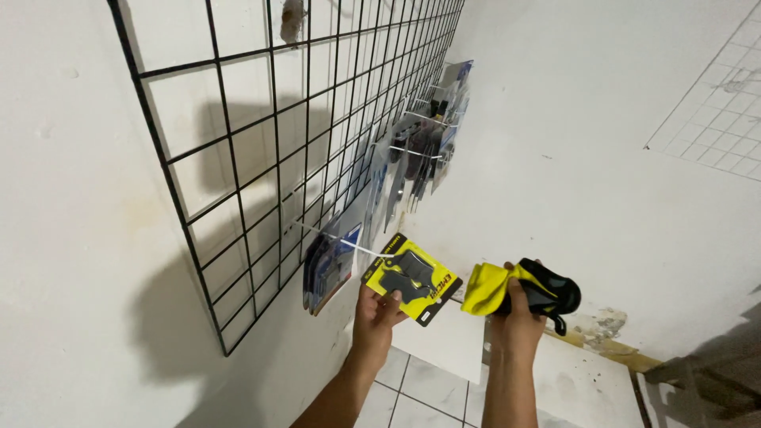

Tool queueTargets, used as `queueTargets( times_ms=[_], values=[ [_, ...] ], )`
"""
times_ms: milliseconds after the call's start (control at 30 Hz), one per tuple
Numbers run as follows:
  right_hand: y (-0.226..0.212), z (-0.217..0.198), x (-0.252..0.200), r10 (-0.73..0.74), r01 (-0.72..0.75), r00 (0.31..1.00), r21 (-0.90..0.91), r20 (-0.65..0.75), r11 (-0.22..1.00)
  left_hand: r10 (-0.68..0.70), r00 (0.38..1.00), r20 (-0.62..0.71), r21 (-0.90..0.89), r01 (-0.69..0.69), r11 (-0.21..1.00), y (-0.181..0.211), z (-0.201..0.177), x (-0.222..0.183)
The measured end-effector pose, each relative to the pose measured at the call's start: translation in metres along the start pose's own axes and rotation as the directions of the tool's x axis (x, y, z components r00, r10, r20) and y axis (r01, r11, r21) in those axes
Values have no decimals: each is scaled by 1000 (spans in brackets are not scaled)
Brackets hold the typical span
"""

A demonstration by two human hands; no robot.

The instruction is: The person wipes the front and back surfaces of a small yellow and black package with a yellow cloth.

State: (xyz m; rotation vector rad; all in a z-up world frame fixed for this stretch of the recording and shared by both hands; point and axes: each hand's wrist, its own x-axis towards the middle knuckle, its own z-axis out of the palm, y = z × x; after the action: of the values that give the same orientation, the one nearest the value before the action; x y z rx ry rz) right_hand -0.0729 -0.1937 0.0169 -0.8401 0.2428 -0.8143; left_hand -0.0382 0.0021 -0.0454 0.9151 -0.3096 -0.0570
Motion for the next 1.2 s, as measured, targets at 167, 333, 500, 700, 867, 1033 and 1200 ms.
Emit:
queueTargets(
  times_ms=[167, 333, 500, 700, 867, 1033, 1200],
  values=[
    [5, -6, -23, 70, -70, 994, 2, 83, 998, 79, 996, -45, -118, -83, 989, -4, 7, 7],
    [15, -22, -26, -99, 132, 984, -234, 145, 963, 112, 990, -83, -80, -118, 990, -10, 15, 6],
    [5, -1, -49, -489, 647, 761, -539, 426, 539, 125, 986, -108, 21, -123, 992, -19, 21, 2],
    [27, 7, -65, -327, 827, 562, -516, 760, 222, 266, 959, -96, -26, -270, 963, -42, 15, 8],
    [24, 12, -53, -360, 841, 540, -490, 760, 229, 315, 949, -8, 35, -314, 949, -29, 17, 6],
    [18, 2, -8, -367, 601, 796, -700, 481, 386, 114, 993, -13, 136, -111, 985, -15, 23, -1],
    [24, -40, 51, 291, -306, 926, 27, 240, 952, 47, 993, -111, 64, -40, 997, -18, 22, 2]
  ],
)
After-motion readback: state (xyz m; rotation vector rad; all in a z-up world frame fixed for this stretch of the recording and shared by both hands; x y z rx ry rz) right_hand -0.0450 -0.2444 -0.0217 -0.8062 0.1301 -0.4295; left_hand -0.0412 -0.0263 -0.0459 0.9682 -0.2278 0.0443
